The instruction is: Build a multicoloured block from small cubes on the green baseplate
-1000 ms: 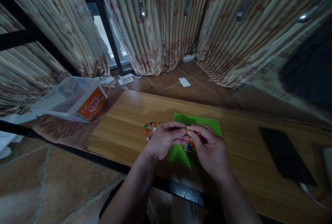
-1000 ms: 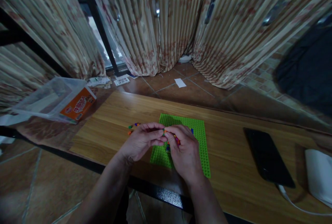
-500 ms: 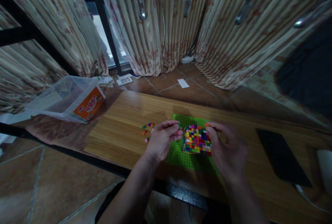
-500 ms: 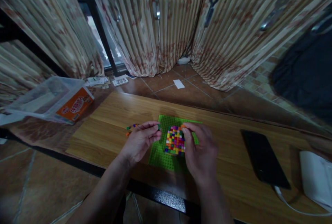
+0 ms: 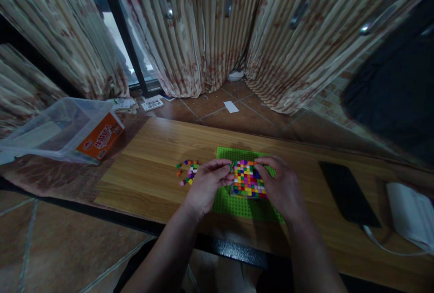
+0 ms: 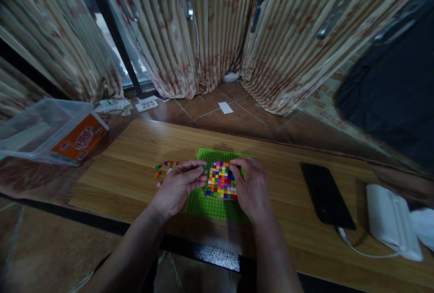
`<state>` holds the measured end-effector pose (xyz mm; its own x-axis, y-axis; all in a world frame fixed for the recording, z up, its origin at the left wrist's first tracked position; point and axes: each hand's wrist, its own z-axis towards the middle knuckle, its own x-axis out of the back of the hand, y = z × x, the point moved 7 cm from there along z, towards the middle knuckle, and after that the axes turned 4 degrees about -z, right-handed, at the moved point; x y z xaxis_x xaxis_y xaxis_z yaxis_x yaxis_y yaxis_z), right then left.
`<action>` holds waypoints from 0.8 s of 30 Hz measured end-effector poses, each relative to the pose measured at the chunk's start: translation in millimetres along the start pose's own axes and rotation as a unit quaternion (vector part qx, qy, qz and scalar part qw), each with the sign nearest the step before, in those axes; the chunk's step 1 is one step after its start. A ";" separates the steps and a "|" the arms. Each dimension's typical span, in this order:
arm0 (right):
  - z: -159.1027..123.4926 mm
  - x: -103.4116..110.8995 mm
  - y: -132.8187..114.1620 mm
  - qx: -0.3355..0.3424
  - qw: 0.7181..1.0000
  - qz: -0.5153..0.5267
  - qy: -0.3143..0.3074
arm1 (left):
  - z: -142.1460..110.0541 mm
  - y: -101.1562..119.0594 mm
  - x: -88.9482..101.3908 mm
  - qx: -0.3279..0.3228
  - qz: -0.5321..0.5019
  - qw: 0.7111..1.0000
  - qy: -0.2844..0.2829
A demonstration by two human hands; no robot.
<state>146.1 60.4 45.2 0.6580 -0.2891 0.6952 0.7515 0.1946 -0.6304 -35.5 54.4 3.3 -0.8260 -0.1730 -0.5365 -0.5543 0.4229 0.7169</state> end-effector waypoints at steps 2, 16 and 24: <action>0.3 -0.4 1.1 -0.001 1.000 0.002 -0.006 | -0.1 -0.3 0.3 0.000 0.000 1.000 -0.004; 5.1 -10.9 28.2 -0.119 0.983 0.125 -0.054 | -3.9 -2.5 -4.1 0.002 -0.004 1.000 -0.002; 15.0 -13.4 29.4 -0.124 0.976 0.159 -0.085 | -3.0 -4.0 -4.0 -0.008 -0.009 1.000 -0.003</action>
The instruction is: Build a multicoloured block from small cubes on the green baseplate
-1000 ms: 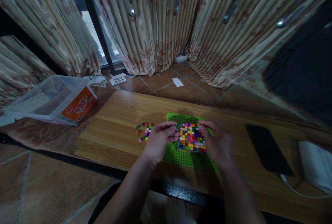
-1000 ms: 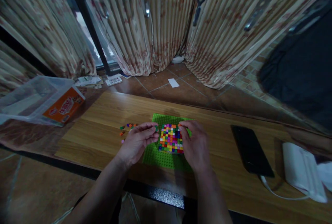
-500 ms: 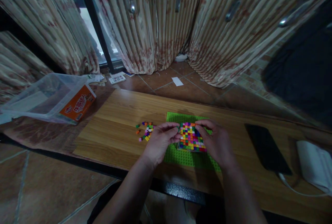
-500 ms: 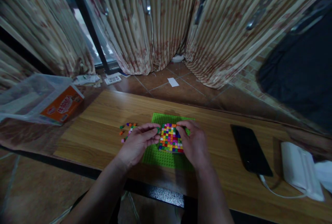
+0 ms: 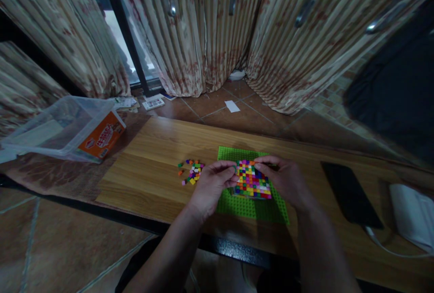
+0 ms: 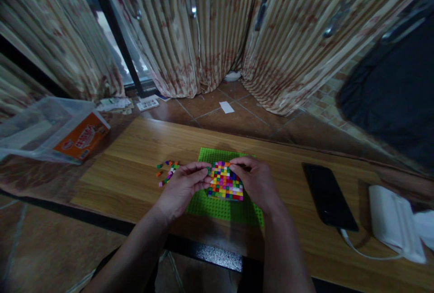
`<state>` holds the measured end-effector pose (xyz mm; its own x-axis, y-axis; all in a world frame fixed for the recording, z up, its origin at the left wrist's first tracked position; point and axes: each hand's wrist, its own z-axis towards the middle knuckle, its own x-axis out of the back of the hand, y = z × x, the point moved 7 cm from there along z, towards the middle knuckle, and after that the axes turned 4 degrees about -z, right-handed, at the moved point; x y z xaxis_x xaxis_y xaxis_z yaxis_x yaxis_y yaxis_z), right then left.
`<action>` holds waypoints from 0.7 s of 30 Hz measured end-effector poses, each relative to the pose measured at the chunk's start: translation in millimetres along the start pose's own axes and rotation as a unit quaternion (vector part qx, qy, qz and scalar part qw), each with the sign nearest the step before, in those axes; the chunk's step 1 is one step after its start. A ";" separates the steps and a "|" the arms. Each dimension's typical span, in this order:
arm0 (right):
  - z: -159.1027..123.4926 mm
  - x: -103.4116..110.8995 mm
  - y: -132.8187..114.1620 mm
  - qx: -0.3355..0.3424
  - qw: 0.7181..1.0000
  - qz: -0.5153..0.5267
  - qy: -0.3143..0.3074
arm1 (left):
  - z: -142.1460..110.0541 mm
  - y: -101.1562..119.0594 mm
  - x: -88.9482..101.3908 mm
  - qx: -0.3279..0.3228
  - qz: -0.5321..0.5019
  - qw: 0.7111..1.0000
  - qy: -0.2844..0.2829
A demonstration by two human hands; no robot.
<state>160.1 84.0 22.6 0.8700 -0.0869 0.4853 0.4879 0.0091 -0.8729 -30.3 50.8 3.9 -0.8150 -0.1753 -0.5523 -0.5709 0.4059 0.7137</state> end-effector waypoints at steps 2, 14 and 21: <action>0.5 0.3 -0.2 -0.002 1.000 -0.002 0.001 | 0.4 -0.3 0.2 -0.001 -0.001 1.000 -0.002; -12.4 16.4 -2.1 0.032 0.989 0.067 0.127 | 1.4 -0.1 1.8 -0.012 -0.031 0.999 -0.024; -29.3 -4.1 -55.4 0.173 0.980 -0.004 0.103 | 0.5 1.3 -1.8 -0.031 -0.056 0.996 -0.057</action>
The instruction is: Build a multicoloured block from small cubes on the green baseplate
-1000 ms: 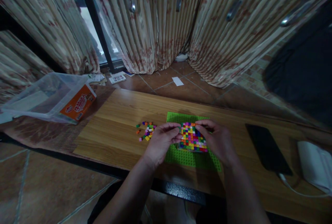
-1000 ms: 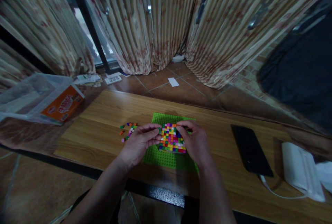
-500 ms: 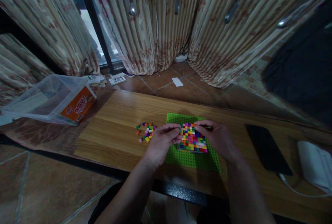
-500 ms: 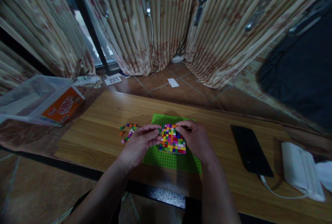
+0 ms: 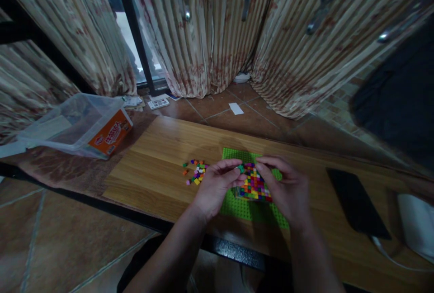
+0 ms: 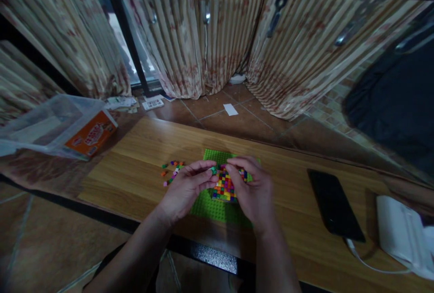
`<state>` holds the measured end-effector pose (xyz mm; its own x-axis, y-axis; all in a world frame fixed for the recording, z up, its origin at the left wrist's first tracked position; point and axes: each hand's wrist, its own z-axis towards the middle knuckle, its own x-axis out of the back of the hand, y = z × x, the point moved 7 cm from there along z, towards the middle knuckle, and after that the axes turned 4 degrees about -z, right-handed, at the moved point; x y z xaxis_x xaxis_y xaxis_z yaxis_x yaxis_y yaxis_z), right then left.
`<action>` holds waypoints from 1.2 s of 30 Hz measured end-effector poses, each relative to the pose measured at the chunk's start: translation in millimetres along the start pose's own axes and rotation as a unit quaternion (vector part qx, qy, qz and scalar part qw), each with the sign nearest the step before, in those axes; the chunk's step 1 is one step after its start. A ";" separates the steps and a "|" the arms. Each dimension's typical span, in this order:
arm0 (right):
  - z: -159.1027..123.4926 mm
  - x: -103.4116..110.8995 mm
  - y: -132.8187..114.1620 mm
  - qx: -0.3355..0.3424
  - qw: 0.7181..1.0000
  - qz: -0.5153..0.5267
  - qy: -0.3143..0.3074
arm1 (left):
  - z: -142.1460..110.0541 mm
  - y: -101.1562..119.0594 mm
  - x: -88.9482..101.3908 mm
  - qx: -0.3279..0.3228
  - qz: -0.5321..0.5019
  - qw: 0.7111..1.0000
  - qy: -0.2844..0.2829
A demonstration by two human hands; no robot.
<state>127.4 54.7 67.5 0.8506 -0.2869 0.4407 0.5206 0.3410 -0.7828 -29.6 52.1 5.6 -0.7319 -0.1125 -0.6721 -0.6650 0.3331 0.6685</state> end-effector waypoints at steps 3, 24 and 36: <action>-0.6 -11.8 -11.0 0.014 0.999 -0.027 -0.037 | -0.4 2.6 -1.8 -0.014 -0.023 1.000 -0.007; -8.7 -25.1 -36.8 0.104 0.982 -0.150 -0.042 | -2.2 -2.2 -2.7 0.067 -0.102 0.993 0.008; 3.3 37.4 29.0 -0.048 0.987 -0.154 0.019 | -1.7 3.5 2.2 0.036 -0.042 0.998 0.031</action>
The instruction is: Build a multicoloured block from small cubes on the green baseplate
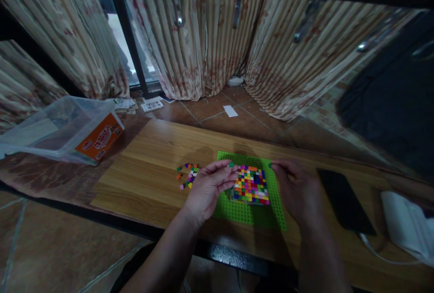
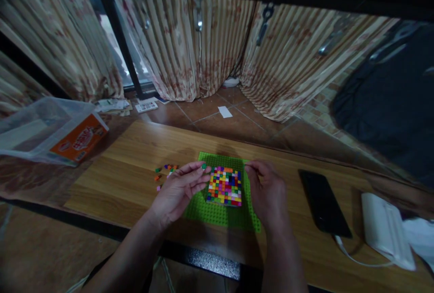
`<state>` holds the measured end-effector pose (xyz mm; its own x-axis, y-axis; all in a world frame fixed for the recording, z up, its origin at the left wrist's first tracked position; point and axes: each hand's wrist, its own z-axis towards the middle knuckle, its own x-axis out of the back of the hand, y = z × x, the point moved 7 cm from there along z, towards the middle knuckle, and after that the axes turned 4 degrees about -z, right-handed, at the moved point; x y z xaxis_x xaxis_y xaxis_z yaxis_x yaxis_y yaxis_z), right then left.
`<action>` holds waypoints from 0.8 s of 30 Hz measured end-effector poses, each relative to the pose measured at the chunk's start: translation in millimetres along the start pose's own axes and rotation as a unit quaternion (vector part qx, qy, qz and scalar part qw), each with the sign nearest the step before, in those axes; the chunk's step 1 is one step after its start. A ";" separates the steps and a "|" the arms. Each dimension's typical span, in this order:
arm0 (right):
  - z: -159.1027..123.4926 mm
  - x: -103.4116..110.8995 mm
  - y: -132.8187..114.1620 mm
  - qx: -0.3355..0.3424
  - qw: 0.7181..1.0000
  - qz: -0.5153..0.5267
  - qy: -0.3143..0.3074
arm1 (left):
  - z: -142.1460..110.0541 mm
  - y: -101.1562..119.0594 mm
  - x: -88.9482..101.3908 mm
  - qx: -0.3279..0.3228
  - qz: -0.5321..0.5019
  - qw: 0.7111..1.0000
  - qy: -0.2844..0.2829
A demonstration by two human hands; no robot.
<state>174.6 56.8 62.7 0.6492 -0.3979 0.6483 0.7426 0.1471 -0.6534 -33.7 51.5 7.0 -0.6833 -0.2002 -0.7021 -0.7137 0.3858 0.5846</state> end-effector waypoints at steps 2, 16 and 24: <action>0.3 -3.0 8.7 -0.007 1.000 -0.001 -0.023 | 0.9 -0.2 1.9 -0.006 0.009 1.000 0.006; -0.7 -28.6 3.7 0.013 0.994 0.036 -0.101 | 0.2 -4.3 3.8 0.006 0.042 0.998 0.038; 0.3 -35.4 15.3 -0.030 0.988 0.082 -0.130 | 1.1 -6.8 3.8 0.002 0.050 0.998 0.040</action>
<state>163.0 73.4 29.9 0.7862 -0.1250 0.6052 0.6178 0.1332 -0.7750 -31.3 49.0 -0.1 -0.7608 -0.2325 -0.6059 -0.6415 0.4113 0.6476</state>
